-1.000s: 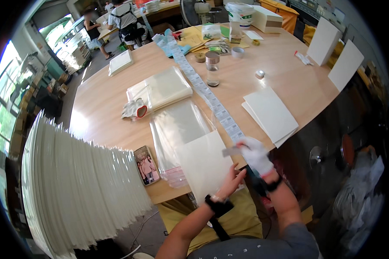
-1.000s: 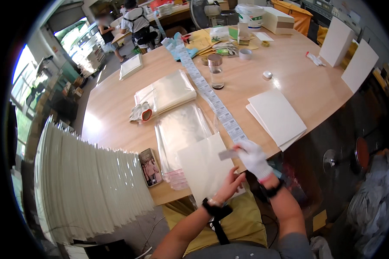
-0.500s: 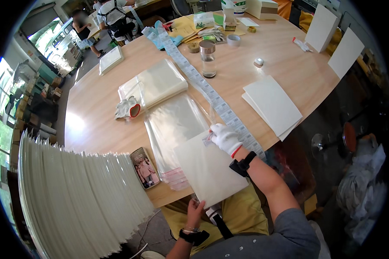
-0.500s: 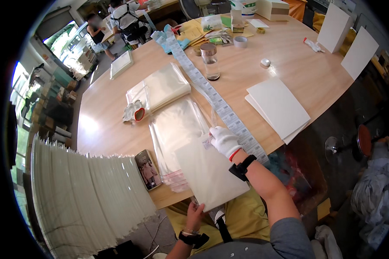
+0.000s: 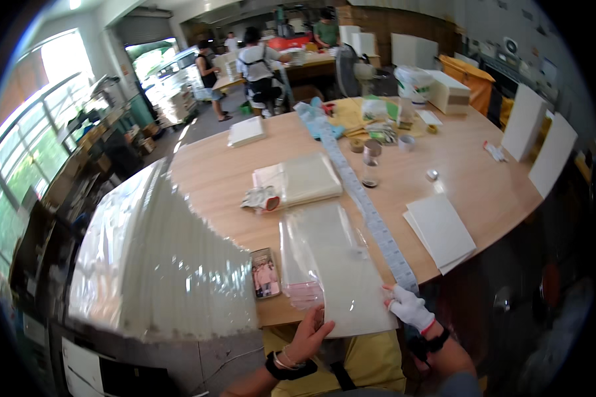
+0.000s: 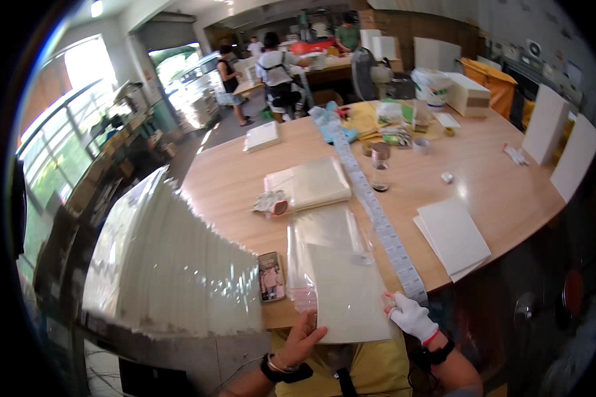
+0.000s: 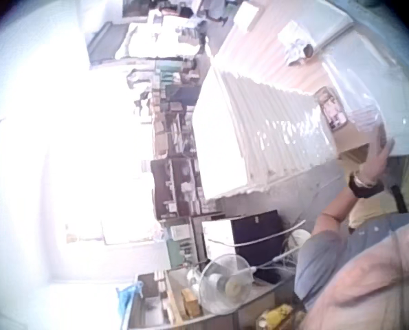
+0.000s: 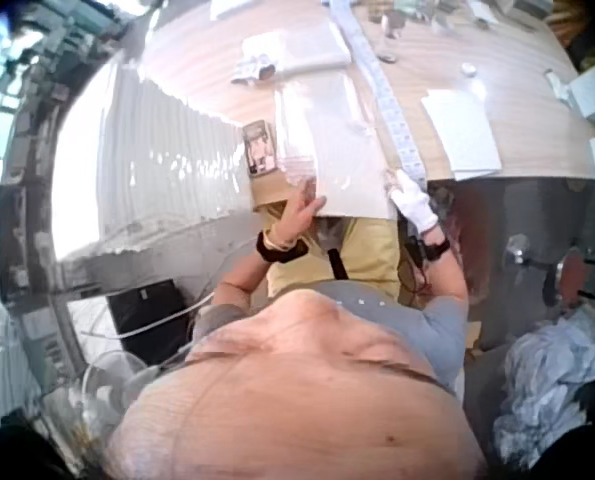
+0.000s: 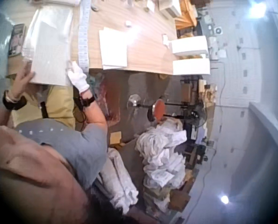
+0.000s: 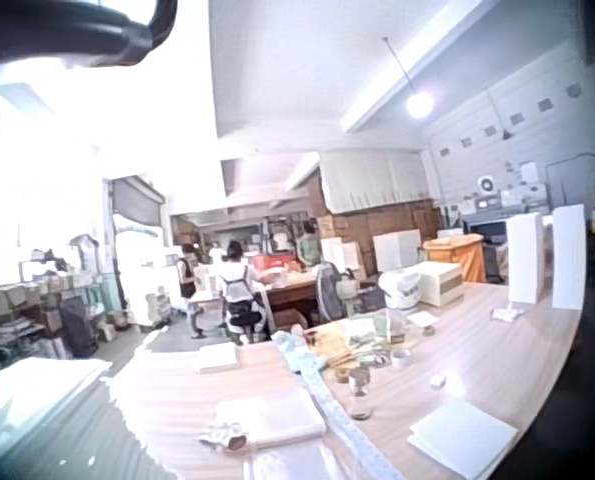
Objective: The person takes a stack of white paper sheets, inserts them into a clear plastic bag, removes an adhesive strip to seal the bag, and places the finished package onto a large stack.
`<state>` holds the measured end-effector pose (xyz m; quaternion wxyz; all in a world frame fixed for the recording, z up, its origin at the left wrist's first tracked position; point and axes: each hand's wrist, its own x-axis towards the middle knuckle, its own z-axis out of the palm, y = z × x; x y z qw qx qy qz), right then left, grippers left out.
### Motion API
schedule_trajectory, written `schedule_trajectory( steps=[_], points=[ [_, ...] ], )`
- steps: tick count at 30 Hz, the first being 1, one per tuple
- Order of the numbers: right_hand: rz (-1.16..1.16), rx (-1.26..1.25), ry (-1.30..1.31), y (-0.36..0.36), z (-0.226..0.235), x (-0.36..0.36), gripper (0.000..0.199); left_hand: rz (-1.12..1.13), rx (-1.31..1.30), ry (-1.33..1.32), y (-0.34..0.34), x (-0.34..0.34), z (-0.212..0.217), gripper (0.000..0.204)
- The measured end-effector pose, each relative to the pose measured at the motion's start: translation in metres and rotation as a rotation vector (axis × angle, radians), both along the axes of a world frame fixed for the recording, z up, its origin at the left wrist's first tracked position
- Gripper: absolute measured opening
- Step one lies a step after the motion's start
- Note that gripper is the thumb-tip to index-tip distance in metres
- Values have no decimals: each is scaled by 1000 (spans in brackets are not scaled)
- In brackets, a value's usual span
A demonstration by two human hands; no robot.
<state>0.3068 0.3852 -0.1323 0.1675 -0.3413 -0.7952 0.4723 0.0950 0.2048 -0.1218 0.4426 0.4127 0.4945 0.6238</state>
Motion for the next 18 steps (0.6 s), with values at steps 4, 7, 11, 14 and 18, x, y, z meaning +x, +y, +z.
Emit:
schedule_trajectory(
  steps=[4,7,11,14,18],
  points=[
    [-8,-138,376,-25,81,-14,37,-66,8,374,-53,-6,123,45],
    [212,-106,541,-38,138,-39,40,-18,177,643,-115,-14,197,51],
    [435,254,705,-64,226,-103,43,513,434,833,-176,-46,247,57],
    [563,-56,784,-101,278,-175,40,789,377,655,-203,-98,308,51],
    [902,-219,664,-143,296,-271,39,950,-2,806,-271,-209,319,48]
  ],
)
